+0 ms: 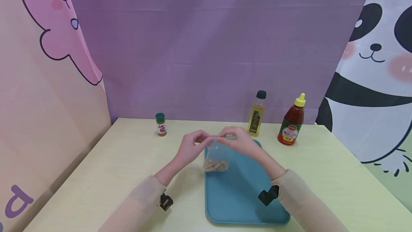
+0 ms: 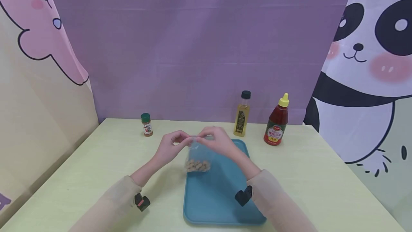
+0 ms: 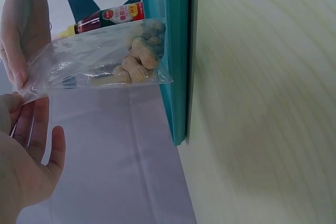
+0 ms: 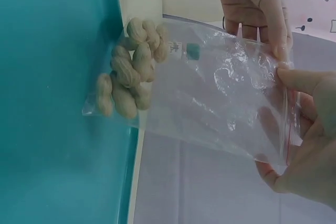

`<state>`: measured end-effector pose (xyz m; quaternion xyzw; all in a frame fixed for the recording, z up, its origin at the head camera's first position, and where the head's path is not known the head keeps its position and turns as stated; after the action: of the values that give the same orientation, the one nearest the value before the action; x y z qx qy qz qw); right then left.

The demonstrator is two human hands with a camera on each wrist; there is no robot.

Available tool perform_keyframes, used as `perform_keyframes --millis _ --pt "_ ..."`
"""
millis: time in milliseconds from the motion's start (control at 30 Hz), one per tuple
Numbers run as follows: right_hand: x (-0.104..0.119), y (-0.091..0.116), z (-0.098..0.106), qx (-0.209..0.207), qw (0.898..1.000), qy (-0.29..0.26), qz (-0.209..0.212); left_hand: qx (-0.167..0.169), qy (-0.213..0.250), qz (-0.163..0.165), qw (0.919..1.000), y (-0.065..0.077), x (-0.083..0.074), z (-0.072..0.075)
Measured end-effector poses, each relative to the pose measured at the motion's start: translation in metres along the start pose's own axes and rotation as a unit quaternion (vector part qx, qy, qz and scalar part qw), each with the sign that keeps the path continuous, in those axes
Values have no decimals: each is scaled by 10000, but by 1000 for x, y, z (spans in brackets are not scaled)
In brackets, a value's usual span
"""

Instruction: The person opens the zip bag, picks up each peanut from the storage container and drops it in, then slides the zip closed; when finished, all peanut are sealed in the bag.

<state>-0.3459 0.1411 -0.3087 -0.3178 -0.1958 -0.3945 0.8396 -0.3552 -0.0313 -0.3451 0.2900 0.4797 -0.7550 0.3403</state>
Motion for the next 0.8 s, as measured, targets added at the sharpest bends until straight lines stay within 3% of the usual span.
perform_keyframes --millis 133,367,600,800 --pt "4 0 1 -93 9997 159 165 34 -123 -121 9998 -1 0 0" --pt "1 1 6 -155 9999 29 37 24 -212 -328 9992 -3 -3 3" --pt "-6 5 19 -398 9991 60 160 -162 -217 -238 9994 -5 1 10" --pt "-18 13 29 -522 9985 181 -44 -239 -95 -163 9995 -5 3 17"
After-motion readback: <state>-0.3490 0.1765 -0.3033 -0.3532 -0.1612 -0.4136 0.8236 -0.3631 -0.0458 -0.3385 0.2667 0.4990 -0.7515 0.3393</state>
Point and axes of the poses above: each hand's wrist, its own y-axis away from the middle knuckle, its own z-axis out of the back of the hand, x = y × z, the point moved 4 cm from there along -y, towards the middle knuckle
